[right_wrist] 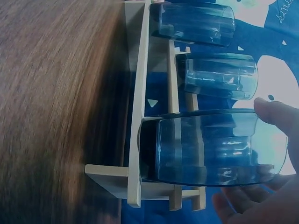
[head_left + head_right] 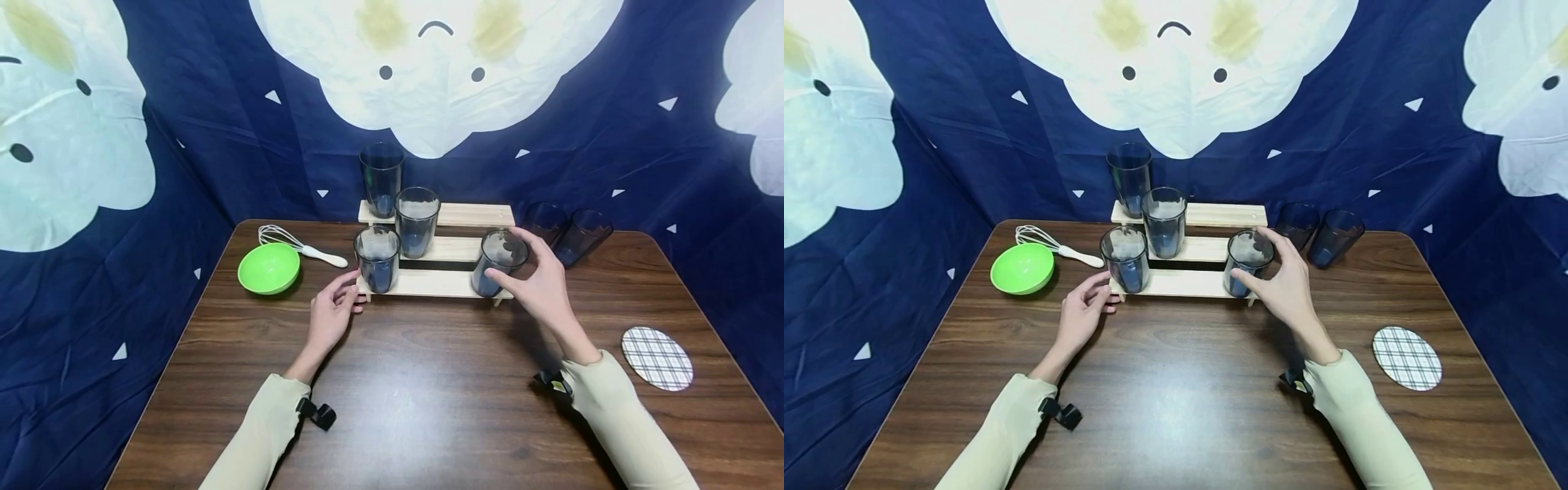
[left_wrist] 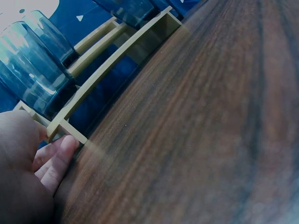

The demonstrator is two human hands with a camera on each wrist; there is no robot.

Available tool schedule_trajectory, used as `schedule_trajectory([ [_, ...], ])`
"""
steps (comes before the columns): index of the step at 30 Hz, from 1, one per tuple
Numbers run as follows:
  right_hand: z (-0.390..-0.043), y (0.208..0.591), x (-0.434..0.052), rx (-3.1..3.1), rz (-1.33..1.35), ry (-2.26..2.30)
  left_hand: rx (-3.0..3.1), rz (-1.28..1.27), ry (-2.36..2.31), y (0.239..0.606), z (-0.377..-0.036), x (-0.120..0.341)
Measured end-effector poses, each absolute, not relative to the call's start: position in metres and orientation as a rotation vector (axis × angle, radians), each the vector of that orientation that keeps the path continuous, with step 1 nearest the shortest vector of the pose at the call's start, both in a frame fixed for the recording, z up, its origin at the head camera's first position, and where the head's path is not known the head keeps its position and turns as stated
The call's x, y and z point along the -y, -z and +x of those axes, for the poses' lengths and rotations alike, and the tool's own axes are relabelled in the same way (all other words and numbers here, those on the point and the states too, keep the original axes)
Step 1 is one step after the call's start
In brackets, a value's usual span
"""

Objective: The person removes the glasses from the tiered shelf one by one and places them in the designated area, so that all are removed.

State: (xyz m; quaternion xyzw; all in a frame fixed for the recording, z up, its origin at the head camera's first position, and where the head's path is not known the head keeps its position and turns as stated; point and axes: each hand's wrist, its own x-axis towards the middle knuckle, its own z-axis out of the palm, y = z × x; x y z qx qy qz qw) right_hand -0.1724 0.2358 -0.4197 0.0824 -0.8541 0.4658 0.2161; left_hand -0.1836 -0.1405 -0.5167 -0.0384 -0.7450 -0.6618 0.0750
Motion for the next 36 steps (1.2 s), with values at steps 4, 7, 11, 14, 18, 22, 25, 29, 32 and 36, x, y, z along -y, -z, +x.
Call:
schedule_trajectory([
  [4,-0.172,0.420,-0.235,2.340,0.211,-1.319,2.236,-0.114,1.982,0.517,-0.183,0.141],
  [7,-0.171,0.418,-0.234,2.320,0.204,-1.358,2.233,-0.114,1.987,0.516,-0.183,0.141],
  [11,-0.169,0.413,-0.234,2.299,0.204,-1.397,2.223,-0.105,2.000,0.515,-0.184,0.140],
  [14,-0.167,0.408,-0.235,2.274,0.208,-1.405,2.225,-0.100,1.998,0.516,-0.184,0.140],
  [18,-0.164,0.400,-0.240,2.218,0.204,-1.426,2.232,-0.103,1.982,0.516,-0.184,0.139],
  [22,-0.162,0.392,-0.247,2.172,0.194,-1.468,2.230,-0.103,1.978,0.517,-0.183,0.139],
  [25,-0.160,0.386,-0.253,2.129,0.200,-1.499,2.229,-0.096,1.982,0.517,-0.183,0.139],
  [29,-0.160,0.379,-0.260,2.051,0.233,-1.537,2.222,-0.085,1.988,0.516,-0.183,0.139],
  [32,-0.160,0.375,-0.267,2.000,0.239,-1.576,2.225,-0.078,1.987,0.514,-0.182,0.139],
  [36,-0.158,0.370,-0.276,1.945,0.216,-1.621,2.238,-0.072,1.989,0.513,-0.182,0.138],
])
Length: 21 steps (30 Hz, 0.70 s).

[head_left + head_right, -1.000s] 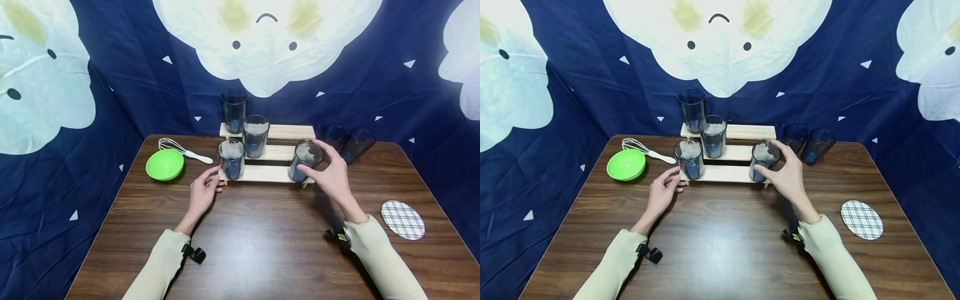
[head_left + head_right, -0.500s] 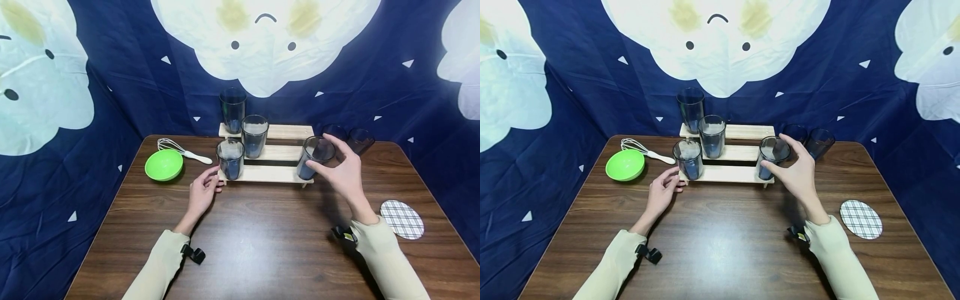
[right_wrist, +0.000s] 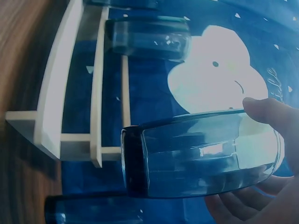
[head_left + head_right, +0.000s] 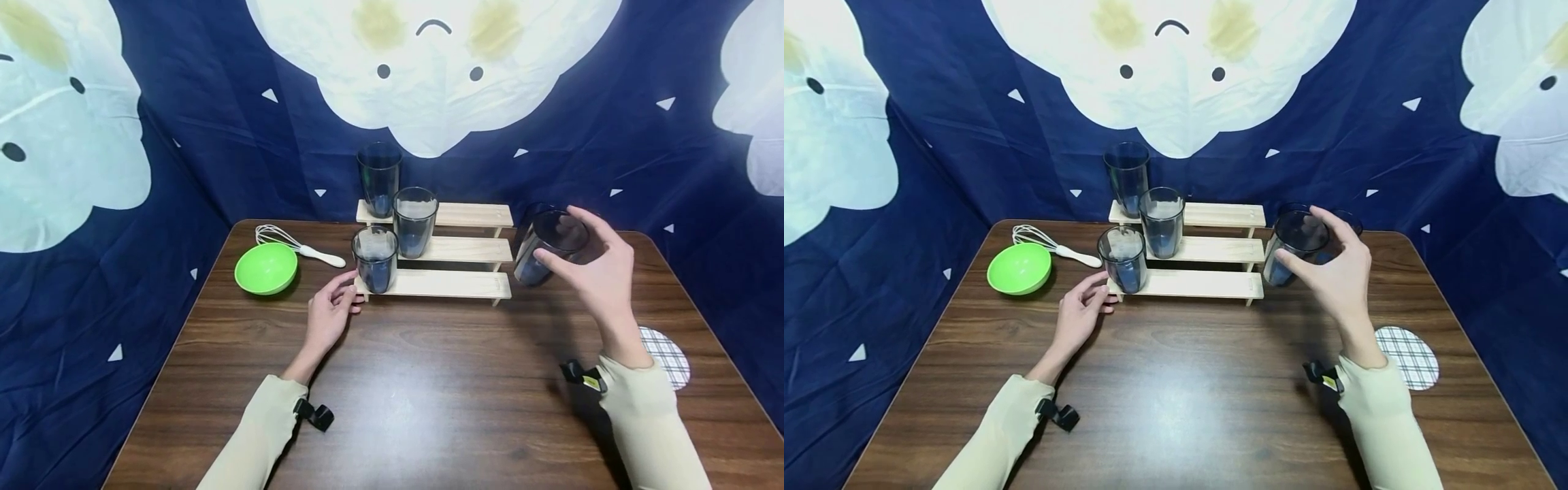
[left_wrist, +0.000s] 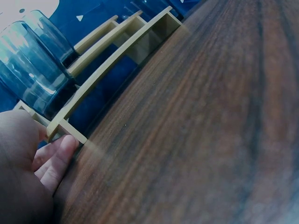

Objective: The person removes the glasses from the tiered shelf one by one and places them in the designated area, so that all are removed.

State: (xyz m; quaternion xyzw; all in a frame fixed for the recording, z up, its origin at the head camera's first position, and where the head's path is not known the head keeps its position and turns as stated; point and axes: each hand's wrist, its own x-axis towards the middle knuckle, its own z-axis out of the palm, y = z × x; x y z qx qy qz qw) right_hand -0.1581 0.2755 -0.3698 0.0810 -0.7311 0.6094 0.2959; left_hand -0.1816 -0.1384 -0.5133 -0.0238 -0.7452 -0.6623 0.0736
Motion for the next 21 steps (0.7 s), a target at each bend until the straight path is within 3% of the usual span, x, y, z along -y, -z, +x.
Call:
schedule_trajectory([
  [21,-0.152,0.351,-0.320,1.608,0.244,-1.831,2.231,-0.074,1.988,0.516,-0.183,0.139],
])
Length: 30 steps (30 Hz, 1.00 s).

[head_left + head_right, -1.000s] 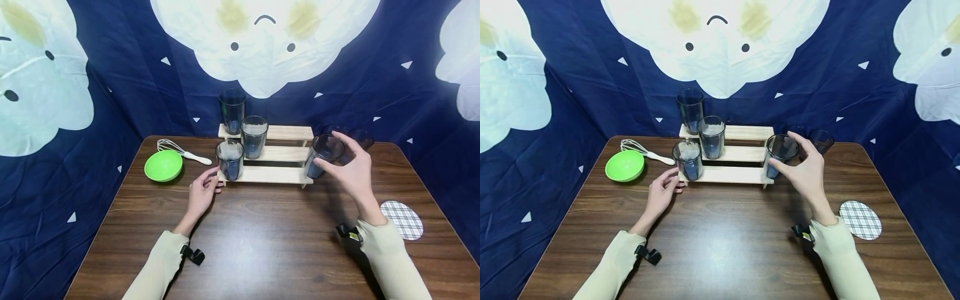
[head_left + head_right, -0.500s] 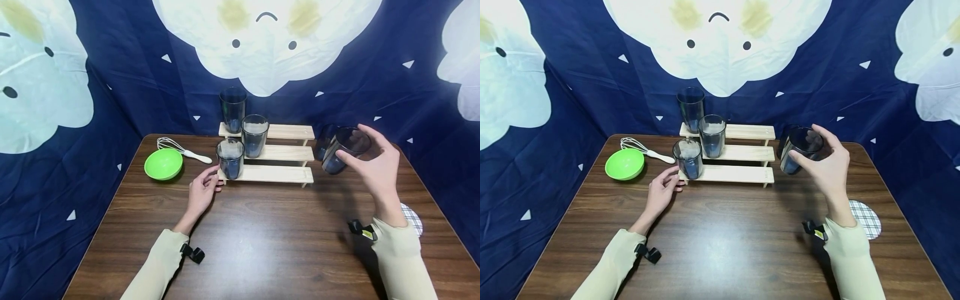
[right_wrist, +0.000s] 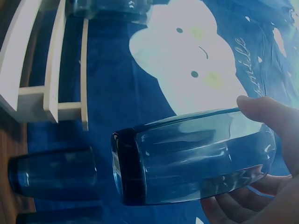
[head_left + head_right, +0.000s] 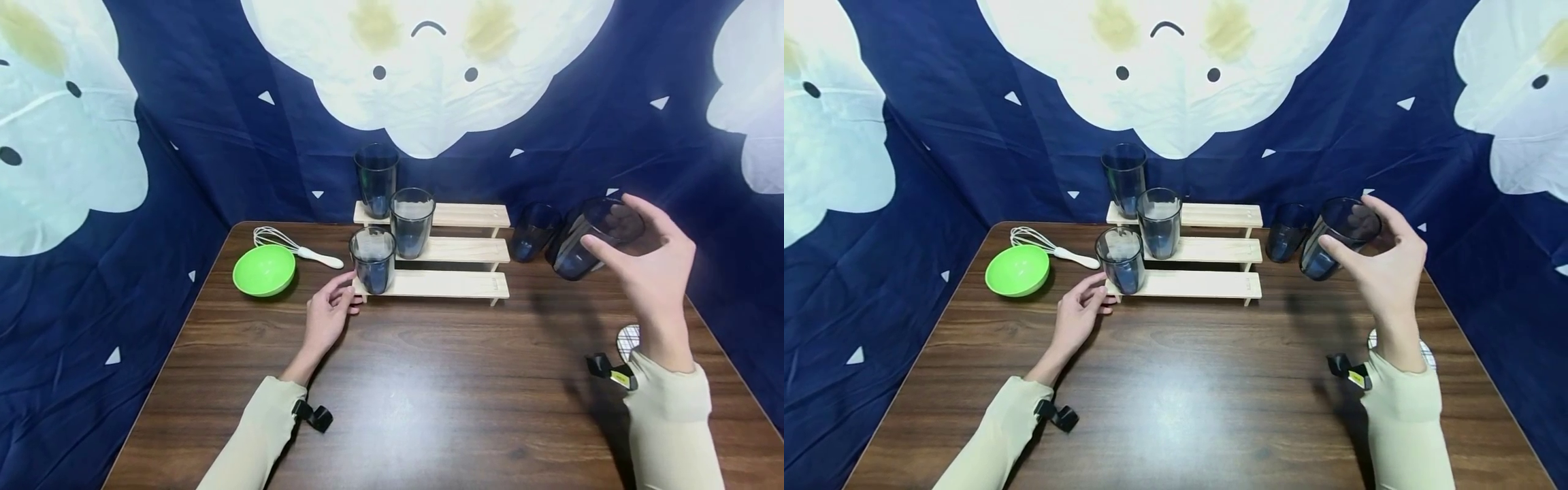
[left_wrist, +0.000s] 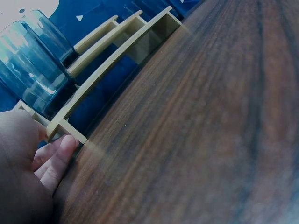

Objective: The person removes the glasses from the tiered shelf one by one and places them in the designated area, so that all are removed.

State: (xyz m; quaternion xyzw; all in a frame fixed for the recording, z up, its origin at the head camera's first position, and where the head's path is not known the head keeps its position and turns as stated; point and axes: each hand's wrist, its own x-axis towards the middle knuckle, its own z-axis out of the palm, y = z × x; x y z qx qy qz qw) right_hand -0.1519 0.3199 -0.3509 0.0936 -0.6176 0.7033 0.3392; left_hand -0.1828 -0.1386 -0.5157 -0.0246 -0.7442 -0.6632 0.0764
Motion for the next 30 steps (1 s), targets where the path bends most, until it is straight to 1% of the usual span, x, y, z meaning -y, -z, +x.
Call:
schedule_trajectory([
  [8,-0.153,0.345,-0.333,1.643,0.106,-1.767,2.229,-0.077,1.980,0.516,-0.184,0.140],
  [14,-0.153,0.346,-0.346,1.583,0.053,-1.773,2.231,-0.080,1.989,0.516,-0.184,0.140],
  [23,-0.156,0.352,-0.359,1.582,-0.033,-1.760,2.236,-0.067,1.992,0.517,-0.182,0.140],
  [30,-0.160,0.358,-0.372,1.614,-0.176,-1.737,2.237,-0.059,1.996,0.515,-0.182,0.139],
])
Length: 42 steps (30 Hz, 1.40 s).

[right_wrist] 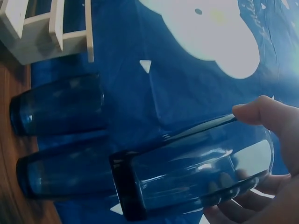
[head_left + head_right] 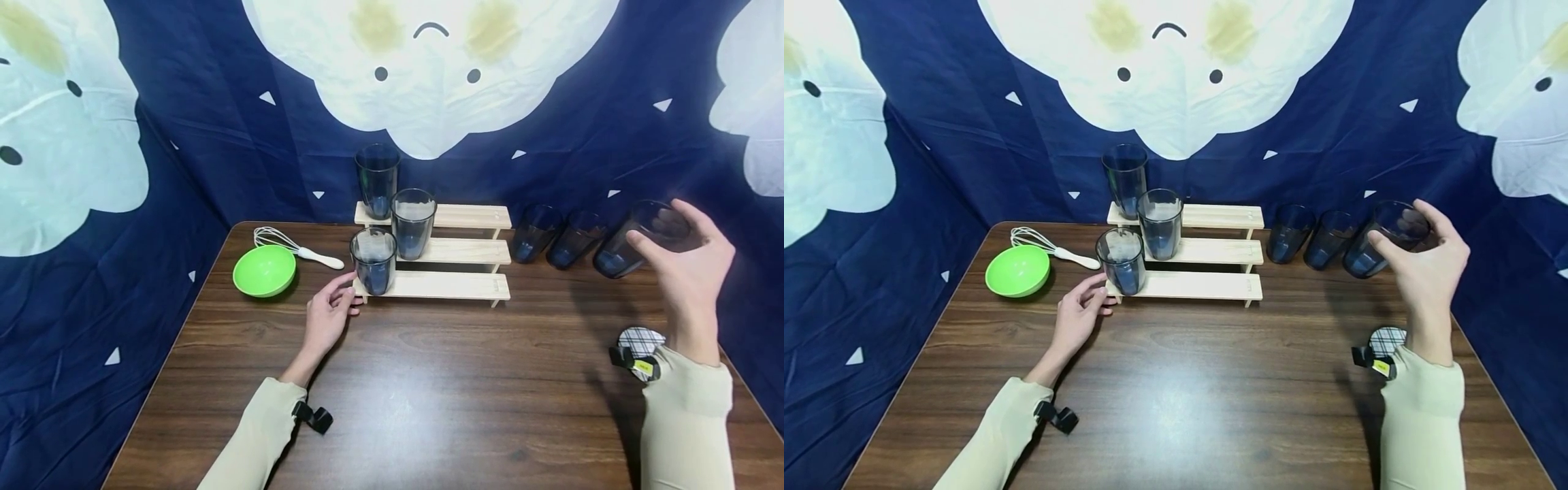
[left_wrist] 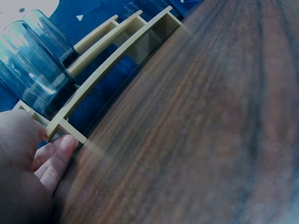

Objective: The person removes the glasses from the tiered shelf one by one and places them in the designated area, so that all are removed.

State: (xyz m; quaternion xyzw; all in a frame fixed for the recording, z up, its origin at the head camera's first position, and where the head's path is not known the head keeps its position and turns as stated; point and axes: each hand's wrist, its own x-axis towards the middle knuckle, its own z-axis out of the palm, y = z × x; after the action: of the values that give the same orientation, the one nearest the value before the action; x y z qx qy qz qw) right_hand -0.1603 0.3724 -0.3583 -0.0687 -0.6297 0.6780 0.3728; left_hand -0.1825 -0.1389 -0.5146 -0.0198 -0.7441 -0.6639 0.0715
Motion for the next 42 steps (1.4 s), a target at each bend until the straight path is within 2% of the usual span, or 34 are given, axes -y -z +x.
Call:
schedule_trajectory([
  [16,-0.175,0.381,-0.395,1.781,-0.483,-1.628,2.232,-0.066,1.996,0.516,-0.181,0.140],
  [42,-0.199,0.419,-0.408,1.813,-0.723,-1.652,2.232,-0.083,2.005,0.513,-0.182,0.140],
])
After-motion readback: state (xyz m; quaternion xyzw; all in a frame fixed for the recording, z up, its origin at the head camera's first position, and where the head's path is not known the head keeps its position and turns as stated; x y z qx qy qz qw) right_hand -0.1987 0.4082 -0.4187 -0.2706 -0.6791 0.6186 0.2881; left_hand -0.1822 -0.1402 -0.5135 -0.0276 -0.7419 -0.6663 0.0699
